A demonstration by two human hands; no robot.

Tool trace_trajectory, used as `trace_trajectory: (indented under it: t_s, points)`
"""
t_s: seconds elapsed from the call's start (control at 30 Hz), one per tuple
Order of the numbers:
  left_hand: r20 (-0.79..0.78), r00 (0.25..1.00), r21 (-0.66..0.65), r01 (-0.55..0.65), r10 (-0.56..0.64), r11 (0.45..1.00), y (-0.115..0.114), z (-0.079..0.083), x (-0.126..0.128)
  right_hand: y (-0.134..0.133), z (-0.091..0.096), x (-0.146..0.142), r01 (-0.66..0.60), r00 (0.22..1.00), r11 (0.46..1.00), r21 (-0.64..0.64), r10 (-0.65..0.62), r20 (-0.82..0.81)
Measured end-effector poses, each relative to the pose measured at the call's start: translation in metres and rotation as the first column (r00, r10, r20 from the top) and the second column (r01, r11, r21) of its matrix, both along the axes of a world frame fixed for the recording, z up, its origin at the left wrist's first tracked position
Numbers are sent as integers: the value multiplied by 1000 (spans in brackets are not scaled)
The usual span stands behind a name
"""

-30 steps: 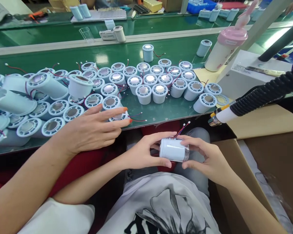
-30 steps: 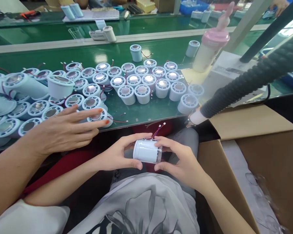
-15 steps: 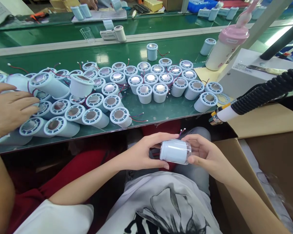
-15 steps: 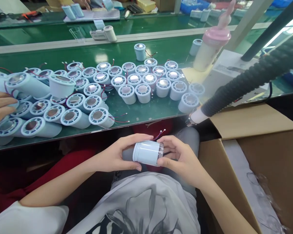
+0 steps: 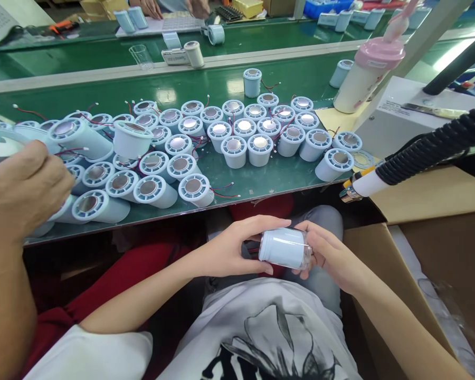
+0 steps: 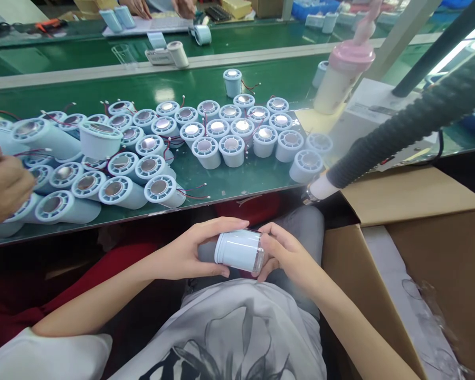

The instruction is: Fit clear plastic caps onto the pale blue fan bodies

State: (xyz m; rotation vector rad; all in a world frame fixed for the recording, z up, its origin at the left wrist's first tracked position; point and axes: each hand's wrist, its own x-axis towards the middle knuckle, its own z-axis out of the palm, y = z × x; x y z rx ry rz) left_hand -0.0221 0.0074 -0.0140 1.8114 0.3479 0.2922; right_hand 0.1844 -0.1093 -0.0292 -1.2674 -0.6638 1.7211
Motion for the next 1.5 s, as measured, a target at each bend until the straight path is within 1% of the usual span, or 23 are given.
trace_trajectory:
  t_s: [0.23, 0.4, 0.5, 0.6, 0.67, 0.7, 0.73, 0.77, 0.8, 0.83, 0.87, 0.9, 0.93, 0.97, 1.0, 1.03, 1.07, 1.13, 1.17, 1.2, 1.27, 1.4, 1.5]
  points:
    - [34, 999, -7, 28, -27, 1000, 1, -2, -1, 4, -2, -7, -24, 992, 996, -90, 13, -127]
    - [82, 996, 5, 47, -47, 999, 1, -5, -2, 5, 1, -9, -126, 971, 980, -151, 91, -223]
    - [96, 995, 29, 38, -41, 999, 0, -6, -2, 5, 2, -9, -171, 951, 963, -207, 107, -289]
    - [76, 997, -2, 23, -23, 1000, -2, -5, -1, 6, 0, -8, -225, 934, 940, -257, 132, -332]
    - [50, 999, -38, 7, -5, 999, -5, -1, -1, 4, -3, -8, -259, 932, 934, -245, 175, -317]
    - [33, 999, -60, -8, 10, 998, -7, 1, -1, 2, -5, -9, -254, 942, 946, -199, 196, -271]
    - [13, 999, -89, -29, 31, 996, -9, 3, 0, 0, -6, -9, -222, 964, 969, -104, 202, -172]
    - [-7, 999, -126, -54, 53, 991, -10, 4, 0, -3, -8, -8, -176, 984, 984, 30, 177, -36]
    - [-30, 997, -166, -79, 75, 983, -11, 6, 0, -6, -9, -8, -129, 989, 976, 175, 113, 99]
    - [-50, 994, -208, -102, 93, 973, -12, 7, 0, -9, -10, -7, -98, 973, 941, 324, 23, 229]
    - [-69, 992, -252, -116, 102, 961, -13, 8, -1, -12, -11, -6, -103, 935, 878, 467, -74, 346]
    - [-84, 991, -296, -121, 101, 948, -13, 9, -1, -14, -11, -4, -145, 882, 799, 584, -163, 442]
    - [-99, 991, -335, -118, 89, 935, -13, 9, -1, -16, -12, -3, -209, 824, 722, 660, -233, 517]
    - [-113, 991, -362, -108, 72, 926, -12, 9, -1, -17, -12, -1, -269, 773, 663, 698, -284, 567]
    - [-122, 991, -374, -95, 53, 922, -11, 9, -1, -18, -12, 0, -310, 739, 632, 710, -309, 598]
    - [-121, 992, -369, -80, 37, 926, -10, 10, -2, -18, -12, 0, -306, 748, 646, 699, -291, 597]
    - [-110, 994, -346, -63, 26, 936, -9, 10, -2, -18, -11, 0, -252, 803, 708, 659, -226, 551]
    - [-68, 998, -283, -37, 18, 958, -8, 12, -3, -19, -9, -1, -115, 932, 850, 515, -86, 351]
    - [-47, 999, -265, -30, 18, 964, -7, 12, -3, -19, -8, -1, -71, 968, 894, 443, -46, 248]
    - [-36, 999, -265, -28, 19, 964, -7, 12, -3, -19, -7, 0, -44, 983, 921, 388, -29, 182]
    - [-44, 999, -313, -30, 17, 949, -7, 10, -3, -20, -5, 1, -29, 984, 941, 336, -32, 174]
    - [-63, 997, -477, 5, -40, 879, -8, -2, 0, -20, -10, 0, -33, 965, 960, 277, -41, 260]
    - [-117, 992, -516, -19, -49, 856, -7, -10, -1, -18, -16, -10, -24, 972, 983, 182, -20, 233]
